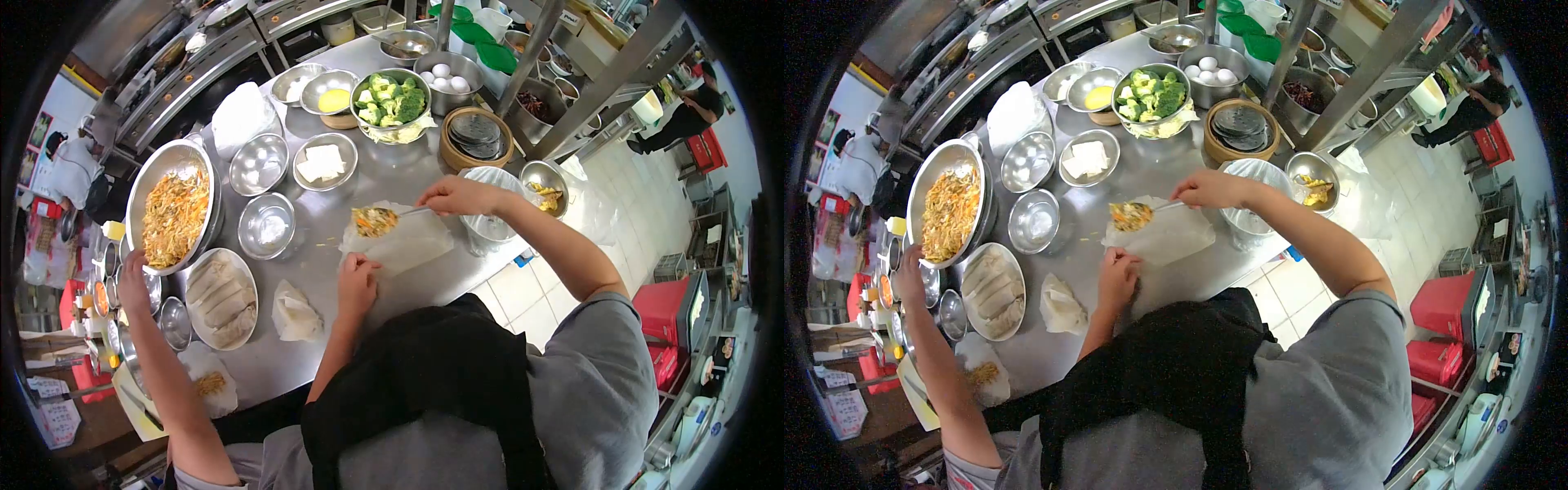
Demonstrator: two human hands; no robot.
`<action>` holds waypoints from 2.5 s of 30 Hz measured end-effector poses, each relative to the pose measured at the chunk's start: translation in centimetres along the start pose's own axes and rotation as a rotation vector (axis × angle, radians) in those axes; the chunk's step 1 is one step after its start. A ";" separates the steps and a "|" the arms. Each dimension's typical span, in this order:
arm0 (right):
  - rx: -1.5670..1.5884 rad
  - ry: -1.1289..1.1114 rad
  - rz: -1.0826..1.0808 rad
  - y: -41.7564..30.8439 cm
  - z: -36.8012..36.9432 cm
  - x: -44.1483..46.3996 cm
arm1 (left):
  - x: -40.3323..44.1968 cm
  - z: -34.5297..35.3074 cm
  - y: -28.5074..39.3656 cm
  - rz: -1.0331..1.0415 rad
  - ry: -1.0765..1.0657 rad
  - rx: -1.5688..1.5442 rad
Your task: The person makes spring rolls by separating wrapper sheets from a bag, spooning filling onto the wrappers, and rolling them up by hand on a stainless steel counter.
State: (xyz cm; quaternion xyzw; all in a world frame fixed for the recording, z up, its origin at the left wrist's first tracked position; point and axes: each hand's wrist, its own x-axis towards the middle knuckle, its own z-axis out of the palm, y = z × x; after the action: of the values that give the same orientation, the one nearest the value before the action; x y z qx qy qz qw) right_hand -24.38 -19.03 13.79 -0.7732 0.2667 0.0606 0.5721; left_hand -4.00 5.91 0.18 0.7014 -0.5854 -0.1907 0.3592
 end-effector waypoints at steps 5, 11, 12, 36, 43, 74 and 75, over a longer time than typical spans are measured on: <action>0.012 0.052 0.008 3.1 1.4 -2.1 | 1.2 -1.2 0.9 0.015 0.020 0.210; -0.322 0.238 -0.066 3.1 4.4 -3.1 | 1.6 -1.8 -0.3 -0.064 0.259 -0.006; -0.348 0.244 -0.031 2.7 4.9 -3.3 | 1.6 -1.9 -0.1 -0.060 0.282 0.012; -0.455 0.527 -0.132 2.2 8.5 -7.3 | 1.6 -0.6 1.7 0.134 0.138 0.259; -0.491 0.596 -0.081 3.7 10.3 -7.7 | 3.1 0.1 2.1 0.186 0.029 0.309; -0.504 0.715 -0.052 2.9 9.9 -7.2 | 3.9 -0.1 1.8 0.191 0.096 0.184; -0.501 0.721 -0.056 2.8 10.0 -6.8 | 4.1 0.0 1.8 0.217 0.091 0.200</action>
State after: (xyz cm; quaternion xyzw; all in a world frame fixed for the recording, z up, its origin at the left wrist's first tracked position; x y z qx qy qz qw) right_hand -29.43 -8.11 10.76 -0.8667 0.4051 -0.1659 0.2389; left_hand -4.25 1.90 2.09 0.6740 -0.6570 -0.0594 0.3325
